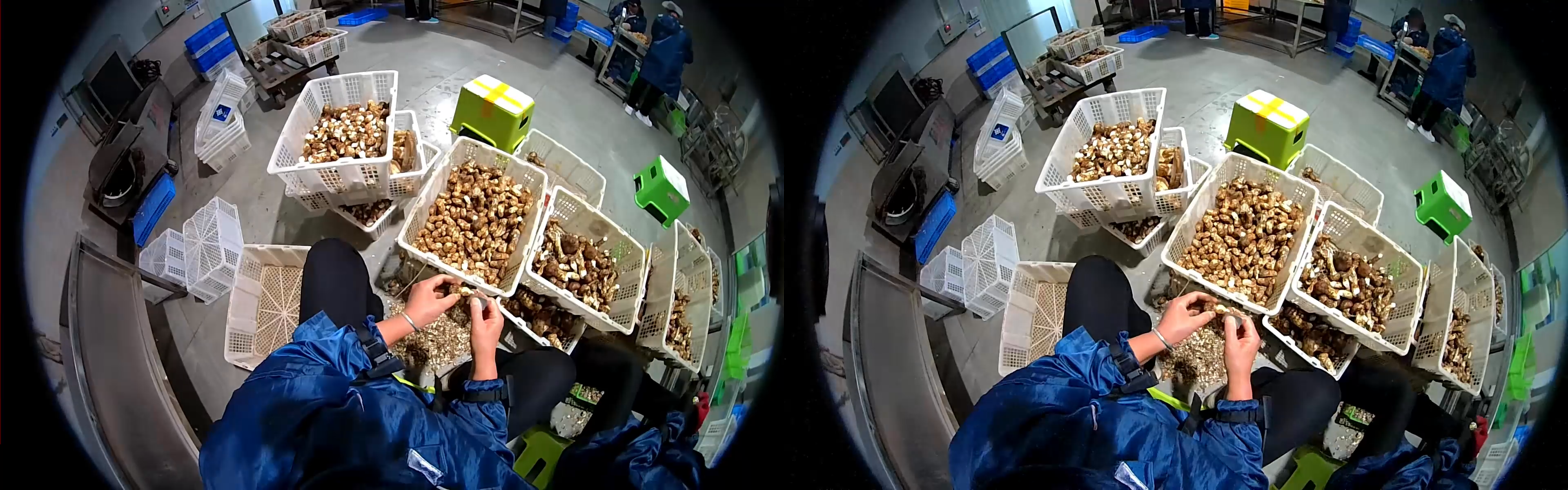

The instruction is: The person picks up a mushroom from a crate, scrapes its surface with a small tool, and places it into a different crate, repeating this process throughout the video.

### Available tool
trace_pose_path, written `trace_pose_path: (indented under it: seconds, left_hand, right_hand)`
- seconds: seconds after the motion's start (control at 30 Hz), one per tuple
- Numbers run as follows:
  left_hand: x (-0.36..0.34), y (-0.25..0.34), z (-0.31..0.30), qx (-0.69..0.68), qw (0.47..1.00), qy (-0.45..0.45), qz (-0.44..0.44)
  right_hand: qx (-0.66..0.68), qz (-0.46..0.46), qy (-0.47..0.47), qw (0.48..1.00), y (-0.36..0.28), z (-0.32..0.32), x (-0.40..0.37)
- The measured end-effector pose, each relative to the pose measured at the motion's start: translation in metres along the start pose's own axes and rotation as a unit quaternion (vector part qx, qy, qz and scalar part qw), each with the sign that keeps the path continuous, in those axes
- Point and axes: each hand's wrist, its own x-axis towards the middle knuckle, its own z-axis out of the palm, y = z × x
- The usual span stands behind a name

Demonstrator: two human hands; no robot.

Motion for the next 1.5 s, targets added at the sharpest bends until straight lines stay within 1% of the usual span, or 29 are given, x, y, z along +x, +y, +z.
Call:
trace_pose_path:
  seconds: [0.07,0.13,0.2,0.23,0.33,0.47,0.57,0.6,0.67,0.7,0.73,0.8,0.83,0.87,0.9,0.93,0.97,1.0,1.07,1.1,1.13,1.23,1.27,1.3,1.33,1.37,1.4,1.47,1.5]
  left_hand:
    - [0.002,-0.004,-0.003,0.028,0.999,-0.012,-0.025]
    - [0.003,-0.009,-0.004,0.013,0.998,-0.025,-0.056]
    - [0.007,-0.019,-0.005,0.008,0.997,-0.046,-0.069]
    - [0.005,-0.018,-0.002,-0.060,0.993,-0.036,-0.093]
    - [0.006,-0.021,-0.002,-0.196,0.966,-0.037,-0.164]
    - [0.006,-0.010,-0.004,-0.268,0.941,-0.043,-0.203]
    - [0.010,-0.019,-0.010,-0.250,0.941,-0.078,-0.214]
    - [0.009,-0.017,-0.010,-0.236,0.949,-0.067,-0.199]
    - [0.006,-0.011,-0.008,-0.206,0.963,-0.047,-0.169]
    - [0.006,-0.006,-0.010,-0.147,0.975,-0.060,-0.155]
    - [0.006,-0.005,-0.011,-0.124,0.984,-0.062,-0.116]
    - [0.005,-0.002,-0.012,-0.078,0.994,-0.066,-0.036]
    - [0.005,0.002,-0.012,-0.074,0.995,-0.059,-0.032]
    - [0.004,0.006,-0.012,-0.018,0.999,-0.043,0.004]
    - [0.002,0.014,-0.013,0.039,0.998,-0.026,0.039]
    - [0.001,0.020,-0.014,0.095,0.993,-0.009,0.074]
    - [0.002,0.024,-0.015,0.179,0.968,0.015,0.178]
    - [0.001,0.025,-0.015,0.195,0.959,0.015,0.205]
    - [0.001,0.026,-0.017,0.230,0.937,0.018,0.261]
    - [0.004,0.019,-0.019,0.245,0.922,0.003,0.301]
    - [0.003,0.027,-0.023,0.246,0.917,-0.010,0.315]
    - [0.021,0.038,-0.051,0.287,0.870,0.022,0.401]
    - [0.035,0.042,-0.067,0.343,0.831,0.077,0.430]
    - [0.056,0.055,-0.085,0.355,0.818,0.135,0.433]
    - [0.085,0.069,-0.106,0.362,0.791,0.209,0.447]
    - [0.107,0.085,-0.141,0.461,0.694,0.272,0.482]
    - [0.113,0.106,-0.157,0.369,0.851,0.275,0.252]
    - [0.149,0.120,-0.185,0.490,0.720,0.414,0.265]
    - [0.161,0.121,-0.193,0.481,0.737,0.397,0.261]
  right_hand:
    - [-0.044,-0.006,-0.013,0.999,0.001,-0.002,0.000]
    - [-0.070,-0.019,0.015,0.997,-0.005,0.001,0.000]
    - [-0.056,-0.022,0.003,0.998,-0.007,0.000,0.001]
    - [-0.050,-0.022,0.006,0.999,-0.008,0.001,0.000]
    - [-0.023,-0.027,0.007,0.999,-0.006,0.001,0.000]
    - [-0.010,-0.026,-0.007,1.000,0.001,0.000,0.002]
    - [-0.051,-0.018,-0.049,0.997,0.004,-0.003,0.001]
    - [-0.142,-0.086,-0.043,0.985,0.001,-0.003,0.002]
    - [-0.099,-0.012,-0.015,0.995,-0.004,-0.002,0.000]
    - [-0.079,-0.011,-0.004,0.997,-0.007,-0.001,0.001]
    - [-0.059,-0.010,0.008,0.998,-0.010,-0.001,0.003]
    - [-0.024,-0.012,-0.010,1.000,-0.010,-0.002,0.004]
    - [-0.020,-0.015,-0.018,1.000,-0.005,-0.003,0.005]
    - [-0.015,-0.018,-0.026,0.999,-0.001,-0.003,0.005]
    - [0.006,0.010,-0.027,1.000,-0.001,-0.003,0.004]
    - [0.003,0.015,-0.033,0.999,-0.001,-0.002,0.004]
    - [0.001,0.020,-0.039,0.999,-0.001,-0.002,0.004]
    - [-0.002,0.025,-0.045,0.999,-0.001,-0.002,0.004]
    - [0.004,0.087,-0.040,0.995,0.013,-0.009,0.007]
    - [0.003,0.081,-0.038,0.996,0.018,-0.014,0.009]
    - [0.007,0.074,-0.042,0.996,0.016,-0.014,0.011]
    - [0.026,0.098,-0.006,0.995,0.005,-0.009,0.010]
    - [0.031,0.109,0.004,0.994,0.010,-0.012,0.011]
    - [0.044,0.092,0.010,0.995,0.018,-0.013,0.011]
    - [0.054,0.075,0.021,0.996,0.024,-0.013,0.012]
    - [0.032,0.073,0.025,0.997,0.014,-0.010,0.013]
    - [0.020,0.079,0.018,0.996,0.017,-0.009,0.015]
    - [-0.011,0.096,0.013,0.995,0.027,-0.015,0.018]
    - [-0.026,0.082,0.008,0.996,0.014,-0.012,0.016]
